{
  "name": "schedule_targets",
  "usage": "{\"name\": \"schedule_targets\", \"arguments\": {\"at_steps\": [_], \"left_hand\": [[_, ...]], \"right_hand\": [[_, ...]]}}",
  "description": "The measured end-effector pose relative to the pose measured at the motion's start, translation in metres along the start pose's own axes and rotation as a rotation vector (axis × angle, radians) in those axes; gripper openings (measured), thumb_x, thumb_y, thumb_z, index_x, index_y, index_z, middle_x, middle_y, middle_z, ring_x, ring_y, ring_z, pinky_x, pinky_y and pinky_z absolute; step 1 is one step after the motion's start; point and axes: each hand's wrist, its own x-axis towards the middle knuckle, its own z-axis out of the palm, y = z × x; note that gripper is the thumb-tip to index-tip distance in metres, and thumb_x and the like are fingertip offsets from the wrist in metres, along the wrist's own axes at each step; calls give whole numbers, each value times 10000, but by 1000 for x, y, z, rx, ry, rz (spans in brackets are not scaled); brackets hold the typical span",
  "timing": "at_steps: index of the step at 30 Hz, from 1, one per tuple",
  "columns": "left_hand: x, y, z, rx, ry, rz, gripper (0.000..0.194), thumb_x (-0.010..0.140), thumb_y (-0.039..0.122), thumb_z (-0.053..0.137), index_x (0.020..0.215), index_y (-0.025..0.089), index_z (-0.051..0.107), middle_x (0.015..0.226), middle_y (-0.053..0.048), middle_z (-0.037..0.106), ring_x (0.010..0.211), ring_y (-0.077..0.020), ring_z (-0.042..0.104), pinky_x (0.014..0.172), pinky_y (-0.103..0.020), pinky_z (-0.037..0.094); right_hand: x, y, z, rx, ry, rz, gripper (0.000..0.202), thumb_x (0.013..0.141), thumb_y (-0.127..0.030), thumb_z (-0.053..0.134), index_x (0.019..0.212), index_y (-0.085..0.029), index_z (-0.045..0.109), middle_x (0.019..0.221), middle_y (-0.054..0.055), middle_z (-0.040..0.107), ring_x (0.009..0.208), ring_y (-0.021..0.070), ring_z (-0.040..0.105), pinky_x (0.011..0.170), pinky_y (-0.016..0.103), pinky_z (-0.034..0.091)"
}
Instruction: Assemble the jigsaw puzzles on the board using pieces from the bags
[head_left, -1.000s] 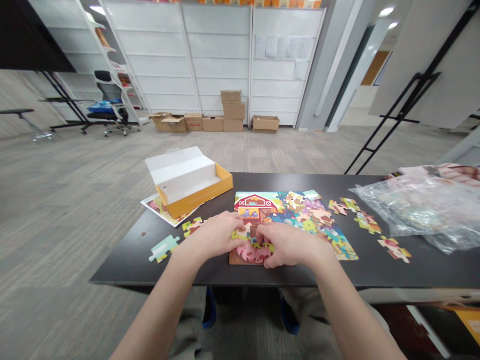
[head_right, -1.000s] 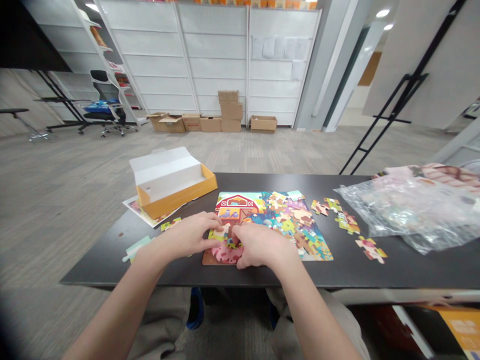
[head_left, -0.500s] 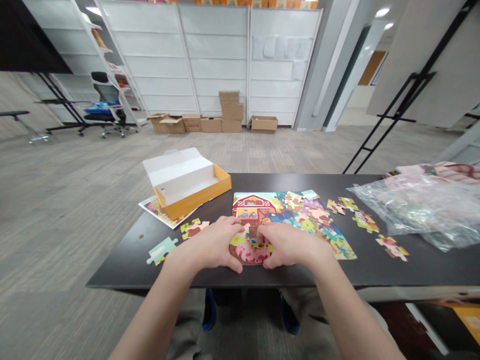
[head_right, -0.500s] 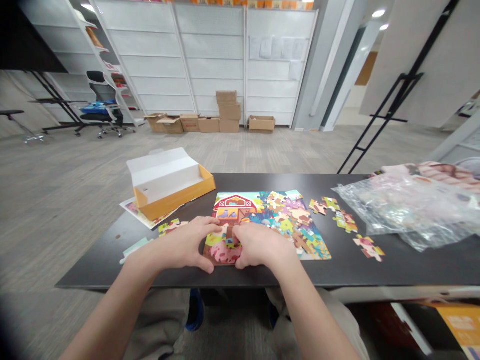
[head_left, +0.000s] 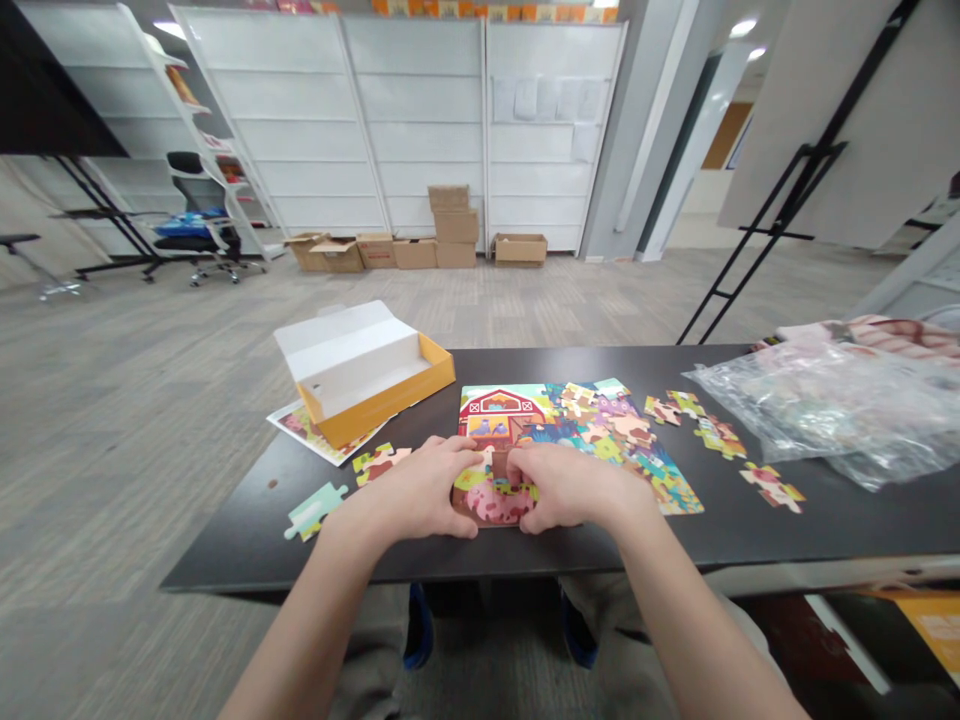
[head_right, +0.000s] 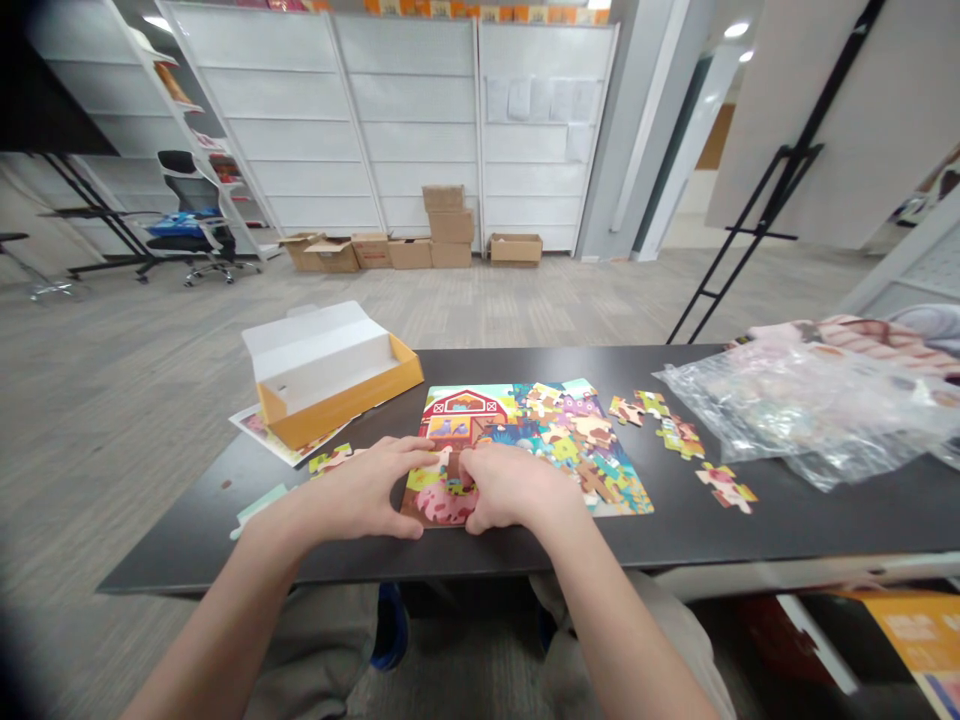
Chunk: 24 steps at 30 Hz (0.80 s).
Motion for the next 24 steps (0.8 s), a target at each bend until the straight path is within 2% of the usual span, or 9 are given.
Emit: {"name": "schedule_targets", "arguments": {"at_steps": [6,10,12,14,17,19,21,24], "left_hand": [[1,3,-3,-14,-25,-14,849,640,428,811,1424,216,564,1529,-122,470,1292,-380,518,1083,-479,439],[2,2,-2,-7,-25,-26,849,639,427,804,1426,219,561,1548,-126,449,1314,-387,508,1089,-485,434],[2,2,-1,-6,-25,-36,849,636,428,802,1424,220,563,1548,-124,450,1316,-388,507,1089,-485,435],[2,2,-1,-7,-30,-42,853,642,437,792,1432,216,554,1552,-122,446,1322,-384,504,1091,-482,436],[1,2,-2,-5,-38,-45,858,652,450,777,1442,209,544,1562,-118,434,1334,-381,498,1097,-480,434],[2,1,-1,-6,-36,-39,858,651,455,775,1442,211,544,1567,-115,428,1341,-381,496,1106,-481,428],[2,-1,-1,-8,-30,-34,860,648,460,777,1440,218,546,1567,-109,428,1345,-377,498,1111,-471,428],[3,-2,0,-10,-21,-36,857,637,466,781,1428,223,557,1554,-109,442,1341,-372,506,1102,-453,441]], "right_hand": [[-1,-2,1,16,6,25,502,638,-377,789,1090,-234,624,1046,61,682,891,248,640,599,260,367],[-5,6,-7,105,24,5,467,639,-408,818,1037,-234,647,1012,38,688,846,210,627,616,252,392],[-13,20,-15,179,69,14,414,680,-451,798,992,-218,658,967,33,699,821,198,627,644,259,420],[-26,44,-24,236,208,61,352,751,-467,741,967,-202,661,927,42,710,825,198,636,688,273,446],[-52,88,-31,285,409,258,318,818,-488,663,930,-190,657,873,66,719,797,200,649,687,280,468],[-68,114,-30,244,427,400,316,820,-508,648,856,-194,660,820,74,722,760,210,652,662,291,463],[-80,133,-27,234,395,477,331,791,-532,671,784,-202,657,801,72,727,748,218,656,645,295,458],[-86,144,-20,245,338,524,341,691,-512,766,788,-200,665,803,65,732,757,227,661,632,294,453]]}}
